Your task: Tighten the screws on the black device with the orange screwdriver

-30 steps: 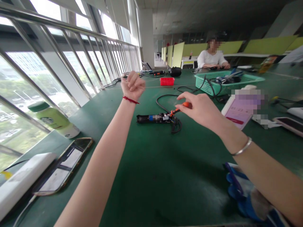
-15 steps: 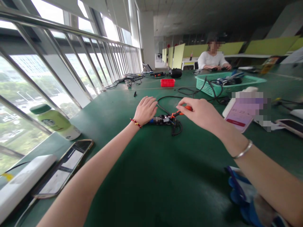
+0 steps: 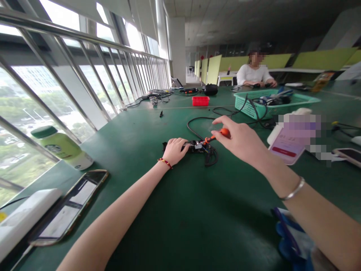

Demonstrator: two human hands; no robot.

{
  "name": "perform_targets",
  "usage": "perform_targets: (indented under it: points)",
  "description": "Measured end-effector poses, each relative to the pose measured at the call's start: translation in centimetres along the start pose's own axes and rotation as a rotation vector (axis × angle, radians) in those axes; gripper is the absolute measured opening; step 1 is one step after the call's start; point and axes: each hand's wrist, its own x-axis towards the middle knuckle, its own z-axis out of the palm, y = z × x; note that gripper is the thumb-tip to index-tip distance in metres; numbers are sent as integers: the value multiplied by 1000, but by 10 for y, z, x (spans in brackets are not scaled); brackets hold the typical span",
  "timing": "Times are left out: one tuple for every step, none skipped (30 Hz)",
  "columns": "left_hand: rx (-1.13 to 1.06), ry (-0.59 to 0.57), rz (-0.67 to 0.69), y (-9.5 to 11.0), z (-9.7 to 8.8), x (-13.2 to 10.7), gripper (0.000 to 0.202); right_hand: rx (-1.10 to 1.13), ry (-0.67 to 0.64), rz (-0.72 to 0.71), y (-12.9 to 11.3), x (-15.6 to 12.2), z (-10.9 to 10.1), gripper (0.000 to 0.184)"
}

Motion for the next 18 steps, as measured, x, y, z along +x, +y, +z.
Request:
perform_targets:
  points:
    - [2, -9, -4, 0, -1, 0, 37, 29, 15, -31, 1, 0, 0, 29]
    - [5, -6, -4, 1, -2, 1, 36, 61, 25, -63, 2, 1, -1, 34]
    - [8, 3, -1, 1, -3, 1, 35, 85, 30, -89, 3, 1, -1, 36]
    - [9, 10, 2, 1, -4, 1, 35, 94, 28, -99, 3, 1, -2, 37]
    - [7, 12, 5, 2, -5, 1, 34, 83, 16, -92, 4, 1, -3, 35]
    - [3, 10, 4, 2, -5, 1, 34, 56, -1, -69, 4, 0, -3, 28]
    - [-2, 4, 0, 2, -5, 1, 33, 18, -18, -40, 3, 0, -3, 22]
    - [-6, -4, -5, 2, -5, 0, 33, -21, -31, -15, 3, 0, -2, 21]
    - [-9, -12, -12, 2, -6, 0, 33, -50, -35, 3, 3, 1, -2, 26]
    - [-9, -21, -19, 3, -6, 0, 33, -64, -31, 12, 3, 1, -1, 29]
    - [-8, -28, -25, 3, -6, 0, 33, -64, -21, 13, 3, 1, 0, 29]
    - [-6, -35, -31, 4, -7, 0, 34, -51, -3, 7, 4, 2, 1, 26]
    - [-4, -41, -34, 4, -7, 0, 34, -27, 18, -7, 4, 2, 2, 25]
    - [-2, -47, -38, 5, -7, -1, 35, 3, 42, -25, 5, 2, 3, 28]
    - [-1, -51, -41, 5, -8, -1, 35, 32, 63, -46, 5, 2, 3, 33]
    - [1, -53, -44, 6, -8, -1, 35, 53, 73, -65, 5, 2, 3, 36]
    - [3, -55, -47, 6, -8, -1, 35, 57, 70, -73, 4, 2, 3, 36]
    - [5, -56, -50, 6, -8, -1, 35, 40, 48, -66, 3, 1, 2, 33]
